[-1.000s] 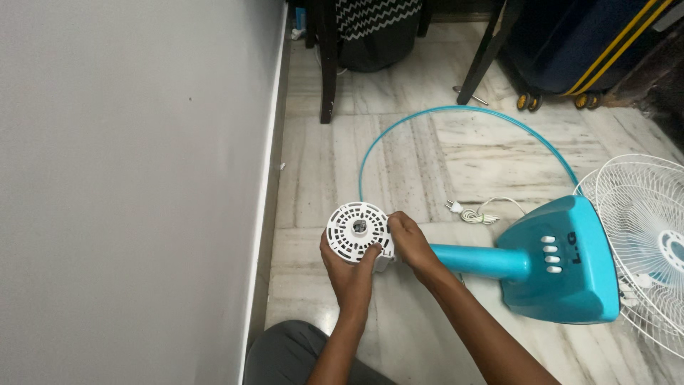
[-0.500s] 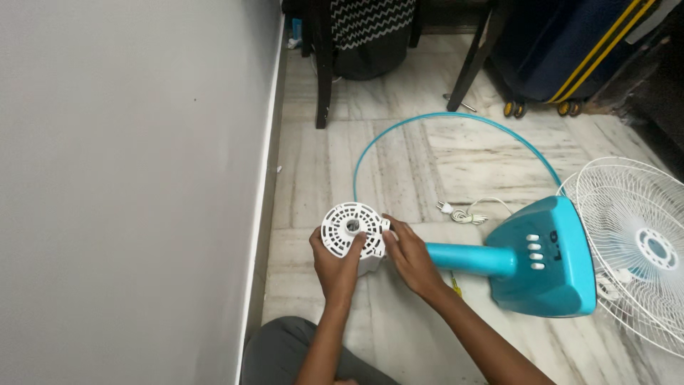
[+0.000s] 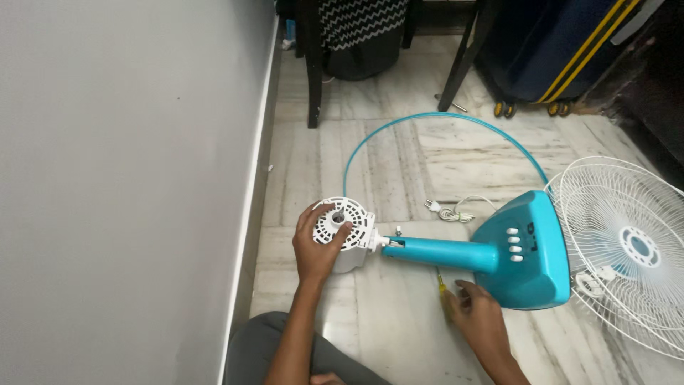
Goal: The person sits on the floor and assembles a teal LG fan by attaching the white motor housing to the fan body. They use a yellow screwdriver to tighten screws into the motor housing, securing it to the fan body. The fan cage and blades are visible nearby but not attached during this segment.
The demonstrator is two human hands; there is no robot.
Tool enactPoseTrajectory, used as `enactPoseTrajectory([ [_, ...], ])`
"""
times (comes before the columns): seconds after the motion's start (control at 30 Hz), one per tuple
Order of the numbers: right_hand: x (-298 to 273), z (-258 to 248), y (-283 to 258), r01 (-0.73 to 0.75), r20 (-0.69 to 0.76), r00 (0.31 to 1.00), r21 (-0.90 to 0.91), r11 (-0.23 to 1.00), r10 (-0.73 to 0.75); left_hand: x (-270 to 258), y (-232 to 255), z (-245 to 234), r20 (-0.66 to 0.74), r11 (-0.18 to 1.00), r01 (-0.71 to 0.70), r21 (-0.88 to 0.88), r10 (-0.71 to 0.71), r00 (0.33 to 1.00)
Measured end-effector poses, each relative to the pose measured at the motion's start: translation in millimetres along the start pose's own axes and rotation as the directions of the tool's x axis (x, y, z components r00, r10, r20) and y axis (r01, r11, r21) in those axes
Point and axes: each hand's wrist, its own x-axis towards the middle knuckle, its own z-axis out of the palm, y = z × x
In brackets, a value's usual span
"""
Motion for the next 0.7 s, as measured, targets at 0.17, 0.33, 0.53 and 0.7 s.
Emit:
enactPoseTrajectory([
  [0.17, 8, -2, -4, -0.214, 0.012, 0.977, -0.008, 0.977, 0.214, -7, -1, 7, -0.085, 0.998, -0.057, 0.033, 0.059, 0.995],
  [0.33, 19, -6, -10, -0.321, -0.154, 0.930, 0.101, 0.942, 0.333, -15, 0, 14, -0.147, 0.995, -0.055, 0.078, 0.066, 0.987],
  [0.53, 12, -17, 8, -0.044, -0.548, 0.801, 0.346, 0.937, 0.239, -21, 3, 21, -0.194, 0.989, -0.020, 0.145, 0.048, 0.980],
  [0.7, 17, -25, 10, 0.143, -0.706, 0.697, 0.303, 0.942, 0.122, -24, -8, 19, -0.140, 0.983, -0.103, 0.154, 0.125, 0.982],
])
